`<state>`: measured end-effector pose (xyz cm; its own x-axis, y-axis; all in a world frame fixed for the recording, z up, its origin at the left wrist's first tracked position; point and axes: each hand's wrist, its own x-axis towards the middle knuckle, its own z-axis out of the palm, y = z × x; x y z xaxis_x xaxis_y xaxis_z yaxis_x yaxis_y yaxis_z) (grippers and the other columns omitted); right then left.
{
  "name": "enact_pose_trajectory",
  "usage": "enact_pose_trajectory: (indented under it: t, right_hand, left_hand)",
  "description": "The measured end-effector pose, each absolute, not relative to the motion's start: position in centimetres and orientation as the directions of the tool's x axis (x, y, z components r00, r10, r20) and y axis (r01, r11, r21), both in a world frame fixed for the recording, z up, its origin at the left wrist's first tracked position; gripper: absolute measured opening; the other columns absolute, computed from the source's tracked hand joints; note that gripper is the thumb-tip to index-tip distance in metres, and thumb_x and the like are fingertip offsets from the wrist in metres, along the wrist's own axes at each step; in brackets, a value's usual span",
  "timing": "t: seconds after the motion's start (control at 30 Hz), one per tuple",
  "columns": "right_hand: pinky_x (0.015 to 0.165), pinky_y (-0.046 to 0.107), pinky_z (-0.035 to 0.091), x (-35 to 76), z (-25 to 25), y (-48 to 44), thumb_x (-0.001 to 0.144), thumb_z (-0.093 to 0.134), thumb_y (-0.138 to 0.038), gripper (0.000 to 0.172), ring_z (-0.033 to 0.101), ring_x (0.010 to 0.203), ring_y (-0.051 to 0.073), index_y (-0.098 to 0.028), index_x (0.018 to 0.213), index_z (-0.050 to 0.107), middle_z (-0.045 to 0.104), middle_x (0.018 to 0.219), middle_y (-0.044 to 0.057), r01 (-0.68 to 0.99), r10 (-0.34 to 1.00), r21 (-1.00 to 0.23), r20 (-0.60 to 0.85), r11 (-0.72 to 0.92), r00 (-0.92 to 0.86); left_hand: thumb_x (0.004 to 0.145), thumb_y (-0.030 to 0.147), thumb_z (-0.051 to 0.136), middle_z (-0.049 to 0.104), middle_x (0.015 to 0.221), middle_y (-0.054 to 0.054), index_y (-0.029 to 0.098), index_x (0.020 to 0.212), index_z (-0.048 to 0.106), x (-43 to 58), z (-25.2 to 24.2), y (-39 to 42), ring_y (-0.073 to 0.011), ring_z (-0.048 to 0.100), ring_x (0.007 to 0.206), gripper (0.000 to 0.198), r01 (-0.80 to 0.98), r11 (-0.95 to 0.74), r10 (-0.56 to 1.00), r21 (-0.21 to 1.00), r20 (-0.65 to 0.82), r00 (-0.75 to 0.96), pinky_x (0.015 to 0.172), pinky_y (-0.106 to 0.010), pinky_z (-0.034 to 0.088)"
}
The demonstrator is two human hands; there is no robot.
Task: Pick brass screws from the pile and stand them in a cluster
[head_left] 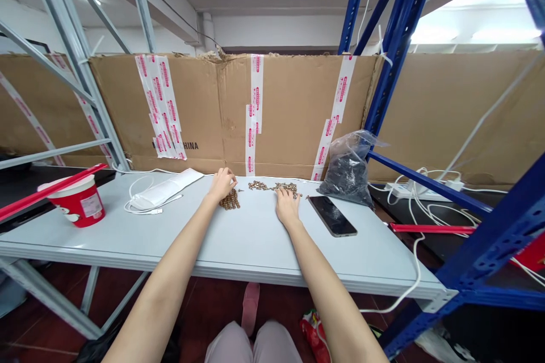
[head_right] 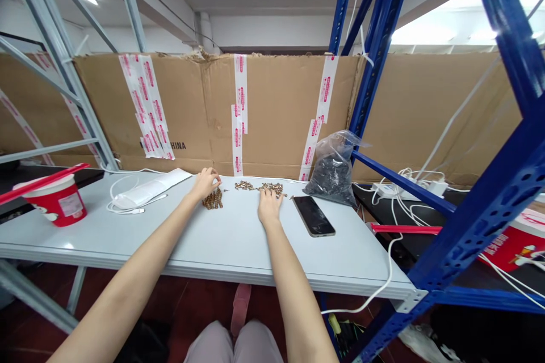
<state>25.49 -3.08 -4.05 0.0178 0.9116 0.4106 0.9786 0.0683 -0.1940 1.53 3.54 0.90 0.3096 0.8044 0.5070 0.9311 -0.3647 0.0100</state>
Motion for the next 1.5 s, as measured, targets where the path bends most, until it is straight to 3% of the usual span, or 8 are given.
enact_pose_trajectory:
  t: [0.1,0.23,0.37,0.6,1.03,1.5]
  right_hand:
    - [0.101,0.052,0.009,25.4,-3.9,-2.9,0.084,0.024,-0.011,0.045,0.031,0.121,0.022,-0.022,0.123,0.045,0.040,0.135,0.008,0.979,0.924,-0.199,0.381,0.053,0.027]
    - [0.101,0.053,0.008,25.3,-4.0,-2.8,0.085,0.025,-0.013,0.044,0.032,0.121,0.022,-0.021,0.123,0.046,0.042,0.133,0.010,0.977,0.927,-0.208,0.373,0.045,0.037]
    - [0.101,0.053,0.007,25.4,-4.0,-2.9,0.085,0.027,-0.015,0.041,0.032,0.121,0.022,-0.022,0.119,0.049,0.044,0.132,0.010,0.973,0.930,-0.226,0.364,0.040,0.046]
    - [0.101,0.053,0.007,25.4,-3.9,-2.8,0.085,0.030,-0.016,0.037,0.036,0.116,0.022,-0.021,0.113,0.053,0.047,0.127,0.011,0.967,0.926,-0.250,0.374,0.044,0.055]
    - [0.100,0.052,0.008,25.4,-3.8,-2.9,0.086,0.030,-0.019,0.035,0.037,0.113,0.024,-0.019,0.111,0.055,0.051,0.121,0.013,0.965,0.929,-0.258,0.367,0.052,0.048]
    - [0.099,0.051,0.010,25.4,-4.0,-2.7,0.085,0.030,-0.018,0.035,0.037,0.114,0.024,-0.020,0.110,0.055,0.052,0.120,0.013,0.966,0.931,-0.254,0.361,0.049,0.048]
  left_hand:
    - [0.081,0.031,0.051,0.051,0.104,-0.008,0.019,0.083,0.064,2.2,1.0,3.4,-0.0245,0.042,0.101,0.018,0.926,-0.377,0.818,0.009,0.471,0.329,0.082,-0.037,0.034]
    - [0.075,0.030,0.059,0.053,0.105,-0.012,0.017,0.082,0.065,4.4,1.6,4.4,-0.0267,0.040,0.106,0.016,0.915,-0.374,0.869,-0.151,0.286,0.403,0.086,-0.038,0.031]
    - [0.061,0.024,0.071,0.060,0.097,-0.015,0.014,0.075,0.066,6.3,1.7,5.9,-0.0284,0.045,0.102,0.017,0.902,-0.373,0.893,-0.220,0.178,0.413,0.087,-0.039,0.030]
    - [0.064,0.013,0.062,0.064,0.091,-0.018,0.012,0.074,0.065,7.2,1.3,7.2,-0.0265,0.052,0.097,0.010,0.880,-0.399,0.895,-0.259,0.101,0.435,0.085,-0.037,0.030]
    - [0.064,0.017,0.056,0.068,0.082,-0.008,0.017,0.068,0.066,5.9,2.1,7.2,-0.0209,0.059,0.082,0.011,0.898,-0.407,0.901,-0.166,0.087,0.424,0.082,-0.033,0.033]
    - [0.066,0.022,0.053,0.069,0.084,-0.007,0.018,0.069,0.066,2.7,1.8,6.4,-0.0189,0.060,0.083,0.015,0.915,-0.397,0.910,-0.073,0.103,0.403,0.080,-0.031,0.034]
